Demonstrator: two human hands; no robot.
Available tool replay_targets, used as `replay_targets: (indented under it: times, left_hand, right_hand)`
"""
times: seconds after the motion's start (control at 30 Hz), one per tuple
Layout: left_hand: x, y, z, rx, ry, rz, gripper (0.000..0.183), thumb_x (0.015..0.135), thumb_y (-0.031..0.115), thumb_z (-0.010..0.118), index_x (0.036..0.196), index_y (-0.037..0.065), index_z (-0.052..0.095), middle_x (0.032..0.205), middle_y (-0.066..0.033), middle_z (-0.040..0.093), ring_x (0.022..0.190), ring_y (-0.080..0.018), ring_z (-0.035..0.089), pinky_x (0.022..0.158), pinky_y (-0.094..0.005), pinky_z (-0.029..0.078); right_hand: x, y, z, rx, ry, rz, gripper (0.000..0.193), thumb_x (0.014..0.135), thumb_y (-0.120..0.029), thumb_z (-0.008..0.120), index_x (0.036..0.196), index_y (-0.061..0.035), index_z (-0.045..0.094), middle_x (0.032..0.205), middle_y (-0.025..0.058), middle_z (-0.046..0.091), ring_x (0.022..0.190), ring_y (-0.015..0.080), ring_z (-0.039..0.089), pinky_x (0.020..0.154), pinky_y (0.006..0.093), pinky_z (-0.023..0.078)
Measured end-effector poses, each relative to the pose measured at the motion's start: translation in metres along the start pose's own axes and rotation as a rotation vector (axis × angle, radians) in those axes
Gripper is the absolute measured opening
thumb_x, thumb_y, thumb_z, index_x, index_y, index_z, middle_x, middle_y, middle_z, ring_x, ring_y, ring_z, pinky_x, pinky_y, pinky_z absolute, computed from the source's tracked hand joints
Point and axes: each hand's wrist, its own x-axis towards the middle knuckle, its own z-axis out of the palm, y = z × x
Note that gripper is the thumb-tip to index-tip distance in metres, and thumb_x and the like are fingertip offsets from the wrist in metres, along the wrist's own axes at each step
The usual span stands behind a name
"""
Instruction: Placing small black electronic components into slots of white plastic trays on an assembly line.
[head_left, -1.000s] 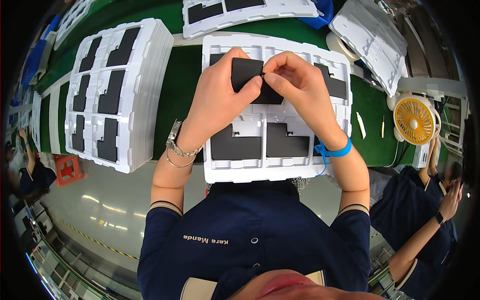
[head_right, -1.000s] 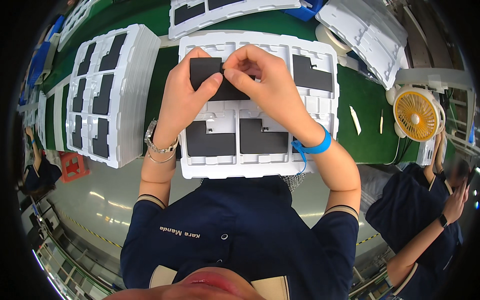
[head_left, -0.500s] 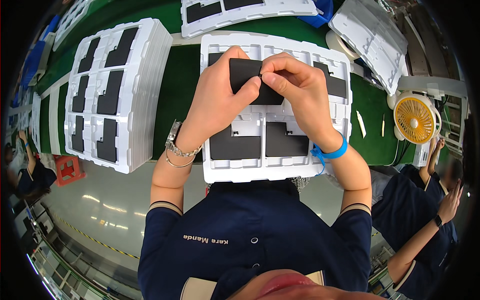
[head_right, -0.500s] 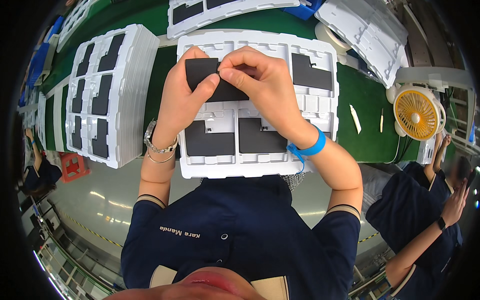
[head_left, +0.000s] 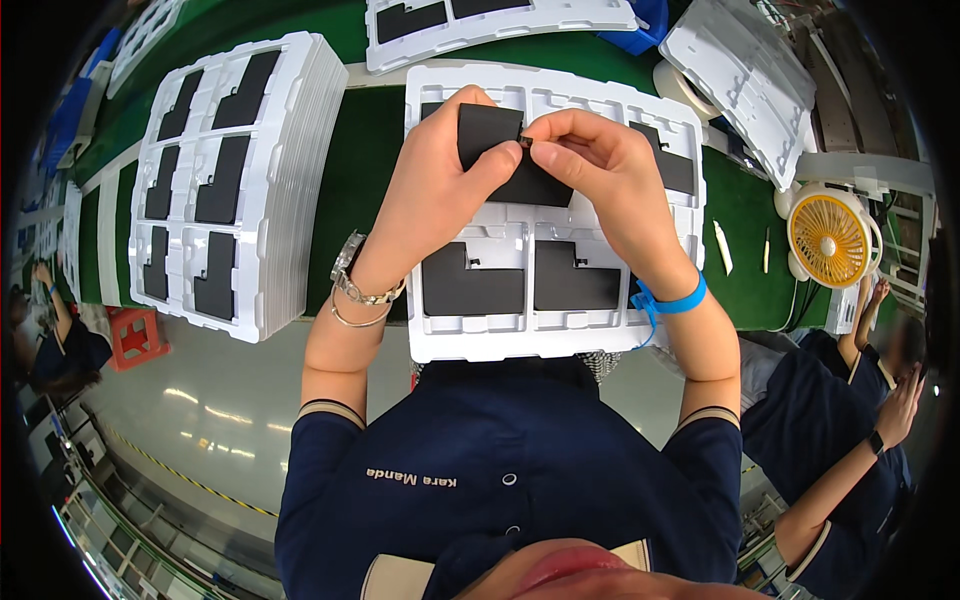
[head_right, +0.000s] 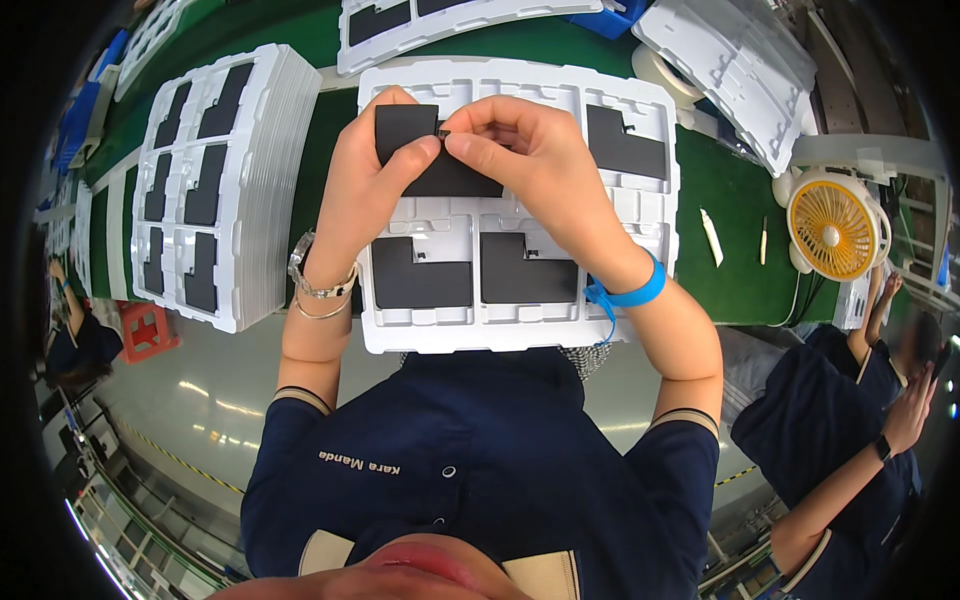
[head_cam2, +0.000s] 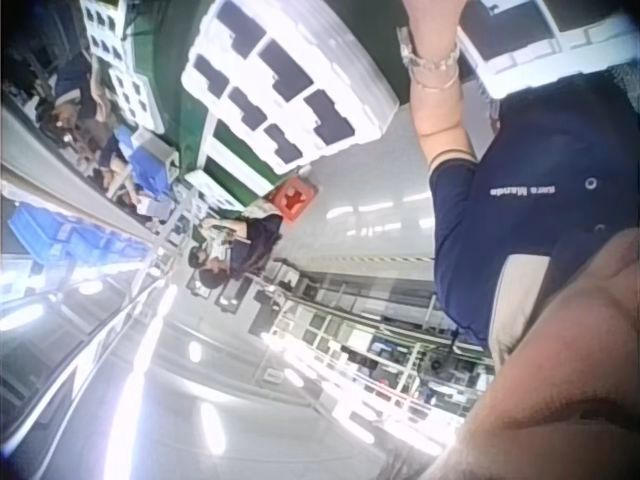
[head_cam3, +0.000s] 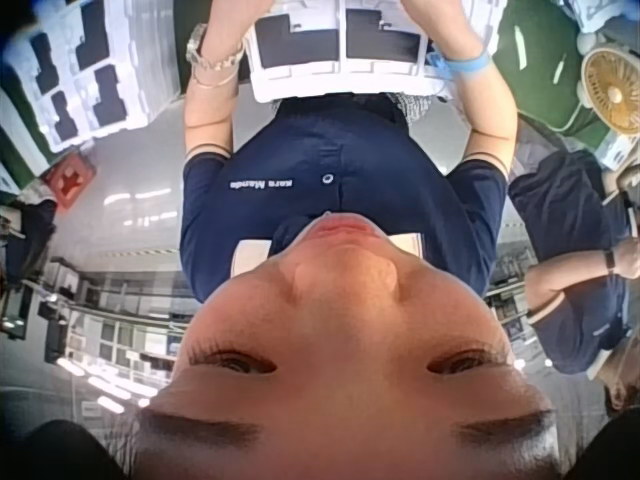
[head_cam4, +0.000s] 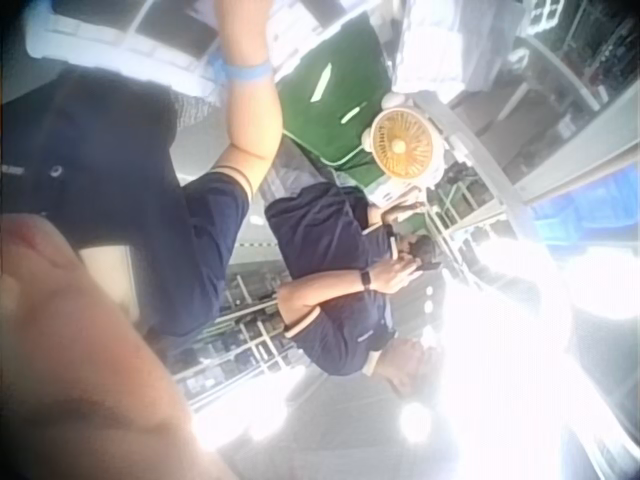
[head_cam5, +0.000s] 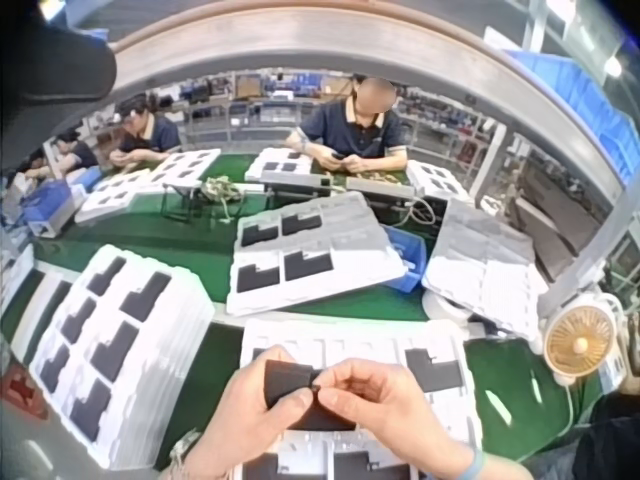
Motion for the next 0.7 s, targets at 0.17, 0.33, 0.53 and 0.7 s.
replay_targets:
  times: [0.17,0.33,0.53,0.7]
  left_hand:
    - [-0.001,0.000,0.002,-0.002,-0.014,-0.004,0.020,0.083,0.016,0.064,0.087,0.002,0.049,0.066,-0.0033,0.049,0.060,-0.0121,0.044,0.054,-0.0288,0.039]
    - [-0.001,0.004,0.002,0.023,-0.043,-0.048,0.021,0.083,0.017,0.064,0.088,0.002,0.050,0.067,-0.0039,0.052,0.059,-0.0127,0.047,0.054,-0.0290,0.040]
    - [-0.001,0.002,0.003,0.019,-0.037,-0.073,0.021,0.083,0.017,0.064,0.089,0.002,0.050,0.068,-0.0047,0.052,0.060,-0.0133,0.047,0.056,-0.0293,0.041]
    - [-0.002,0.004,0.005,0.022,-0.001,-0.057,0.017,0.086,0.017,0.061,0.085,0.006,0.049,0.066,0.0031,0.046,0.061,-0.0066,0.039,0.057,-0.0237,0.035]
  right_hand:
    - [0.000,0.003,0.001,-0.125,0.037,-0.045,0.014,0.090,-0.010,0.065,0.097,0.0015,0.065,0.090,0.0004,0.063,0.087,0.0079,0.058,0.078,0.0215,0.046]
    - [0.001,0.006,0.000,-0.144,0.069,-0.075,0.010,0.088,-0.008,0.065,0.092,0.0013,0.066,0.083,0.0000,0.064,0.079,0.0068,0.058,0.068,0.0211,0.047]
    - [0.003,0.007,-0.003,-0.022,0.017,0.013,0.012,0.088,-0.008,0.064,0.096,0.0009,0.066,0.089,0.0007,0.064,0.086,0.0080,0.057,0.081,0.0226,0.045]
    - [0.005,0.014,-0.002,0.095,0.041,-0.007,0.016,0.087,-0.010,0.067,0.098,0.0011,0.068,0.091,0.0029,0.067,0.087,0.0087,0.059,0.081,0.0231,0.046]
